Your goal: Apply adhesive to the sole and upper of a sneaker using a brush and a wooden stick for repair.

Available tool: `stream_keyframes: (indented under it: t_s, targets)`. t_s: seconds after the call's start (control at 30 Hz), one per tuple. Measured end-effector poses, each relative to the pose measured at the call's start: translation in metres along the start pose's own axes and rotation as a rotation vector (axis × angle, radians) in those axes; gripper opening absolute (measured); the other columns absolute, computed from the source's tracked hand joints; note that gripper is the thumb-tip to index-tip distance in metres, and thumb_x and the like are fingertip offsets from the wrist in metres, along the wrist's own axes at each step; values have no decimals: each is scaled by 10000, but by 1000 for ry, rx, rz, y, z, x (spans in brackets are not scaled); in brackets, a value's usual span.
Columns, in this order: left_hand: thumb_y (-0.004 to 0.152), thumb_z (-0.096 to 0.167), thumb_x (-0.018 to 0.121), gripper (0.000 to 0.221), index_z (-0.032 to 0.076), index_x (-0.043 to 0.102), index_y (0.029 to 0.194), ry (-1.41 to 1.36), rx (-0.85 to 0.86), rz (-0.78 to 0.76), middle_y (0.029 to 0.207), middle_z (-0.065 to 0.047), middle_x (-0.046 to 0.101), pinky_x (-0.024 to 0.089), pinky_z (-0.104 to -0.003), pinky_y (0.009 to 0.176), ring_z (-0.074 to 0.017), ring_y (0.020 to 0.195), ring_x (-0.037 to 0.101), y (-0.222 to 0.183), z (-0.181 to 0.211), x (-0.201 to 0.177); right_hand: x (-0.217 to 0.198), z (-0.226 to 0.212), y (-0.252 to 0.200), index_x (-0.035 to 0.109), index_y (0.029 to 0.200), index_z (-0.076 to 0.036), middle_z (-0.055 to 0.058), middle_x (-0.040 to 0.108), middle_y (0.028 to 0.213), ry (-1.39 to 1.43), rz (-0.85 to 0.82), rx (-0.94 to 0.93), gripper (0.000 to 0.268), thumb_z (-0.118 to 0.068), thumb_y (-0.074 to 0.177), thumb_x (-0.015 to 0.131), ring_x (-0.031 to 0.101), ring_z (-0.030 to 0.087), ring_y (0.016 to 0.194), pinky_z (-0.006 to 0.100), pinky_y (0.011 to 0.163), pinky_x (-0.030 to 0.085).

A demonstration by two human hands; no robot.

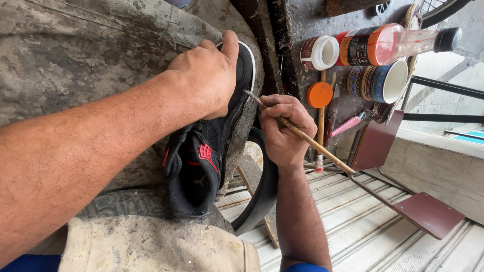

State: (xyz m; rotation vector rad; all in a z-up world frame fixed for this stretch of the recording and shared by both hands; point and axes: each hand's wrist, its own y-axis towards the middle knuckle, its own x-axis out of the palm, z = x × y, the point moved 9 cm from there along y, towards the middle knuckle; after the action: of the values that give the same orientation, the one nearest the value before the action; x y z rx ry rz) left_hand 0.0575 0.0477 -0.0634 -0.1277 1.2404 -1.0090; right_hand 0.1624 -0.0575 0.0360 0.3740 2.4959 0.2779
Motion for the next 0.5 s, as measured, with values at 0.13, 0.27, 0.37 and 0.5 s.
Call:
stream_keyframes:
  t_s: [0.13,0.27,0.37,0.5]
  targets:
    - [649,202,907,1357,33,-10,1635,-23,1,-20,1279,-298,488,612,-506,777,-412,1048,678,-6,1,-6,1,-9,1,638,774,-50,174,731,927,-56,-96,-39,206,154,765,613,704,234,825,327,772,595]
    - [689,123,878,1300,56,3,1648,-55,-26,-33,1293,-322,479,626,-498,728,-383,1046,670,-7,5,-5,18,-18,3,645,738,-64,140,739,889,-125,-337,-26,158,77,693,588,718,215,793,320,728,593]
    - [707,238,865,1255,86,47,1646,-45,-69,25,1298,-326,491,627,-508,705,-362,1067,658,3,7,-1,29,-29,8,665,757,-63,130,744,925,-203,-449,-65,154,67,721,591,732,219,816,322,717,595]
    - [804,303,800,1197,94,-17,1654,-80,-53,-24,1368,-393,423,599,-517,802,-441,1222,565,7,8,4,39,-40,17,677,769,-91,72,706,964,-338,-501,-140,148,53,790,647,715,207,832,324,700,564]
